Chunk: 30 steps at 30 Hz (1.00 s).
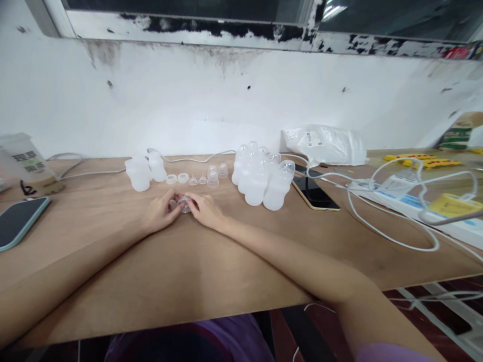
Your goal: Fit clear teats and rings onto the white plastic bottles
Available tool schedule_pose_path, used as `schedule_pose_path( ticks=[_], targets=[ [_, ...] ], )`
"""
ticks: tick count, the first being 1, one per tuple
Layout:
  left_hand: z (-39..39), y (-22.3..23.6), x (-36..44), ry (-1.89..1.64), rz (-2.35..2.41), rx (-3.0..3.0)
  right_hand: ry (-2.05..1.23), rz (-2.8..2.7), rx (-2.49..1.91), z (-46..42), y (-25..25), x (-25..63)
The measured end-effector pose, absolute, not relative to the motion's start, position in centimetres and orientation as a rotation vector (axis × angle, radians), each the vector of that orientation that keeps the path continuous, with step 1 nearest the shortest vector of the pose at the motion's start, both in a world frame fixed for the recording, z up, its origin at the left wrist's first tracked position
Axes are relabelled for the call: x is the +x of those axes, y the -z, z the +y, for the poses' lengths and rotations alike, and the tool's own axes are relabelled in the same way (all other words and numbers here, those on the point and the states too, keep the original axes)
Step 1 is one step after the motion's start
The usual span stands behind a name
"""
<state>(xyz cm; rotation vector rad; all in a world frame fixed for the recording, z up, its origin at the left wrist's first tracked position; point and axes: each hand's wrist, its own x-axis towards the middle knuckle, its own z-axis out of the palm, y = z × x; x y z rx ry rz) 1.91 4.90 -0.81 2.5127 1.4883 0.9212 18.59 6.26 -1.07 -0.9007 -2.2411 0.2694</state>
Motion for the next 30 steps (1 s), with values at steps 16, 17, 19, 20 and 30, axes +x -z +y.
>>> schedule_pose_path(
  ticks=[16,17,19,20,30],
  targets=[
    [5.2,1.04,1.88,-0.87,1.527,2.458,-0.277,-2.313,-0.885,6.34,1.19,18.84],
    [5.17,1.02,1.92,-0.861,1.525,2.454,-0.274,-2.313,-0.89,6.33,1.16,18.83],
    [5.09,0.98,1.99,-0.849,1.52,2.45,-0.274,-2.32,-0.892,6.3,1.1,18.81],
    [5.06,0.96,2.02,-0.844,1.518,2.45,-0.275,-2.325,-0.891,6.29,1.07,18.81],
    [5.05,0.87,2.12,-0.834,1.504,2.436,-0.316,-2.283,-0.886,6.38,1.04,18.62]
  ],
)
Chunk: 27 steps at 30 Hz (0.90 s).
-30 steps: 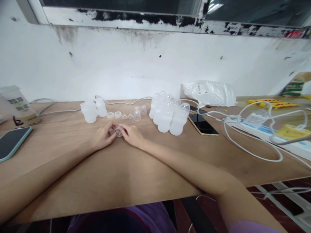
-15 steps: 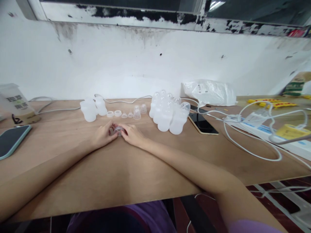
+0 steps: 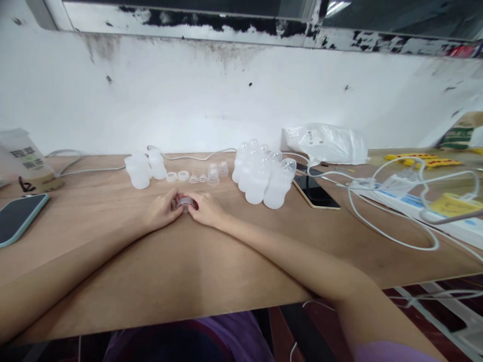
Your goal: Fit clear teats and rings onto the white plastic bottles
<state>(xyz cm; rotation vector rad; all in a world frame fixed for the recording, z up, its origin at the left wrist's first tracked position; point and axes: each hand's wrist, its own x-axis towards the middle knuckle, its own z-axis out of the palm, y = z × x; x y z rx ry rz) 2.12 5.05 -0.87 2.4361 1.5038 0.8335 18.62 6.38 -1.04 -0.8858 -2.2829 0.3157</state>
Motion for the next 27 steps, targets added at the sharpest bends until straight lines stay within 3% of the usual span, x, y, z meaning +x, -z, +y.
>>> schedule_pose_path(
  ticks=[17,22,27],
  targets=[
    [4.9,0.7,1.6,-1.012,1.415,2.571,-0.31,-2.23,-0.825,6.5,1.0,18.8],
    [7.6,0.2,-1.8,-1.84,1.898,2.303,-0.743,-2.049,-0.88,6.9,0.8,19.1],
    [11.2,0.8,-6.4,-1.721,2.28,1.747,-1.152,-1.809,-0.887,7.7,0.9,19.2]
  ],
)
